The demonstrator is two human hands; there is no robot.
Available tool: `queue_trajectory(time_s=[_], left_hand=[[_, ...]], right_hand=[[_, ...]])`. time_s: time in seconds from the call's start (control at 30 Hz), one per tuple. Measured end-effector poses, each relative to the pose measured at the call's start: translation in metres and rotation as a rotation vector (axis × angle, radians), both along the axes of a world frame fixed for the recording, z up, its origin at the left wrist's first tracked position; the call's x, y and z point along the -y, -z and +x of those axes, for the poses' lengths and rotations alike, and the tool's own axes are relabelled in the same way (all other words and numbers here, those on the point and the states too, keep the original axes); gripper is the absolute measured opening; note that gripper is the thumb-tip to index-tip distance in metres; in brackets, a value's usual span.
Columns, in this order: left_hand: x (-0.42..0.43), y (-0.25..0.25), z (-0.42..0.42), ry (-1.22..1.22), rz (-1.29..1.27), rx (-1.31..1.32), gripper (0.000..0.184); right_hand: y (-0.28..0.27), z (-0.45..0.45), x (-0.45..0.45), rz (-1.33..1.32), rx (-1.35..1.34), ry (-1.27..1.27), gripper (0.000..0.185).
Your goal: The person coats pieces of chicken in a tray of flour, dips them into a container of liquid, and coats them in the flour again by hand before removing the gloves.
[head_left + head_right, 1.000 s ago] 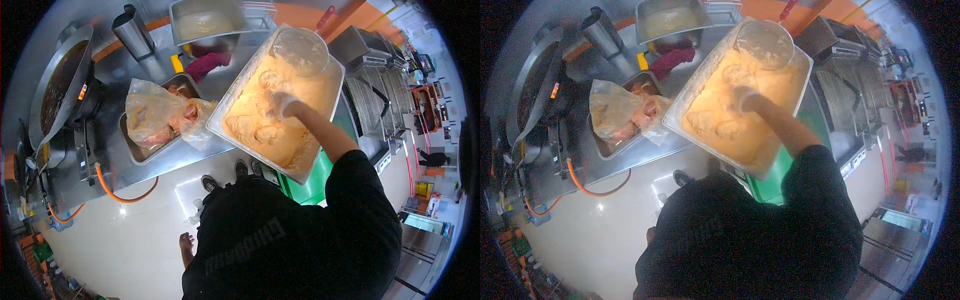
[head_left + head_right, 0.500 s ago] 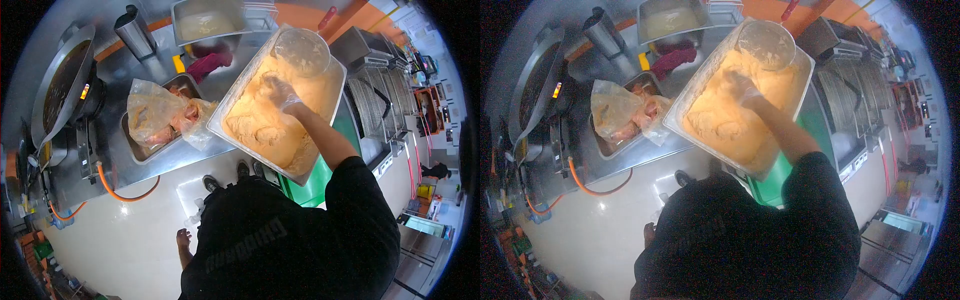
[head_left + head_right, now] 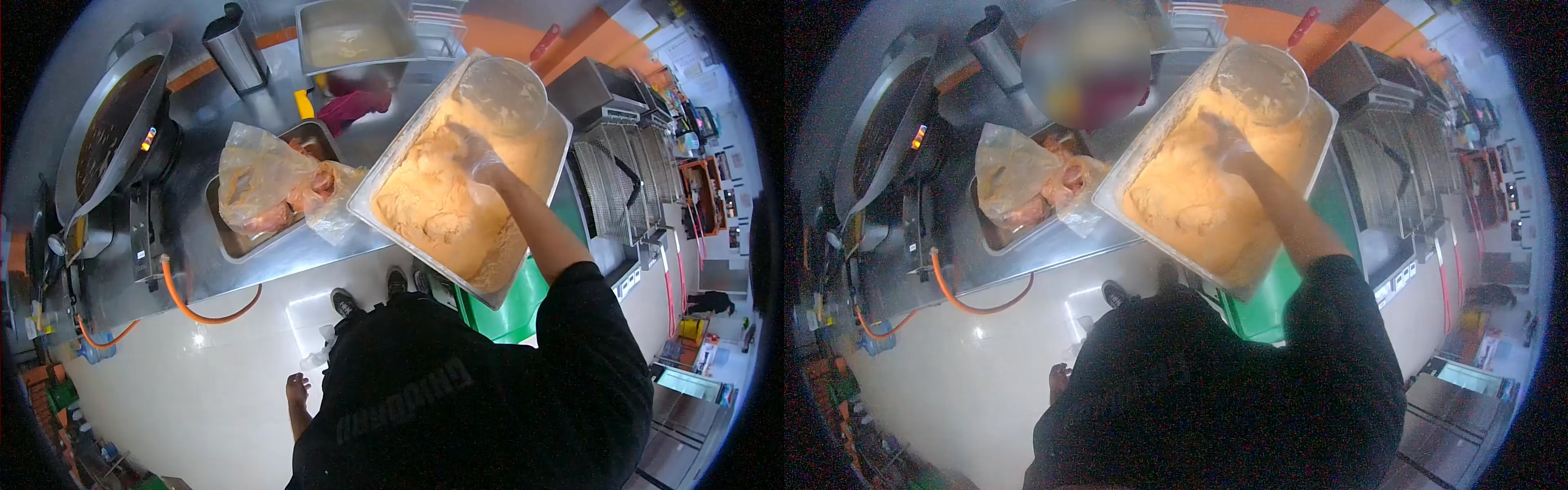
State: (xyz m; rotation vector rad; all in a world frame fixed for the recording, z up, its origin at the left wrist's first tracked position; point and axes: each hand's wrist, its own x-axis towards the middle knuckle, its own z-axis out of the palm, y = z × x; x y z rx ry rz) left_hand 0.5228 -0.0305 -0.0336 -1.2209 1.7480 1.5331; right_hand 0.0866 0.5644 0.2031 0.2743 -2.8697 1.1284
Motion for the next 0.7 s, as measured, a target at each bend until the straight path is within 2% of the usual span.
queue_trajectory(time_s=[0.1,0.2,0.27,0.37,0.47,0.5,0.53,0.57,0.6,0.7], left_hand=[[0.001,0.000,-0.001,-0.064,0.016,0.012,0.037],[-0.001,-0.003,-0.001,-0.004,-0.014,0.010,0.037],[-0.007,-0.012,-0.009,0.039,-0.025,0.047,0.036],[-0.012,-0.022,-0.015,0.082,-0.043,0.054,0.036],[-0.014,-0.027,-0.015,0.151,-0.064,-0.005,0.036],[-0.014,-0.029,-0.017,0.186,-0.075,-0.046,0.036],[-0.013,-0.033,-0.018,0.219,-0.089,-0.080,0.036],[-0.013,-0.034,-0.018,0.255,-0.105,-0.112,0.036],[-0.012,-0.033,-0.016,0.286,-0.107,-0.118,0.036],[0.000,-0.016,-0.006,0.375,-0.111,-0.120,0.037]], right_hand=[[-0.060,0.016,0.038,0.554,0.074,0.005,0.054],[-0.044,0.035,0.065,0.615,0.351,-0.285,0.057],[-0.062,0.049,0.106,0.606,0.593,-0.346,0.057],[0.004,0.047,0.103,0.669,0.564,-0.303,0.053],[0.035,0.034,0.073,0.547,0.424,-0.431,0.050],[0.041,0.026,0.057,0.421,0.419,-0.443,0.051],[-0.002,0.024,0.062,0.507,0.467,-0.426,0.054],[-0.029,0.024,0.060,0.419,0.538,-0.414,0.055],[-0.046,0.025,0.056,0.332,0.602,-0.401,0.055],[-0.066,0.043,0.051,0.474,0.723,-0.517,0.055]])
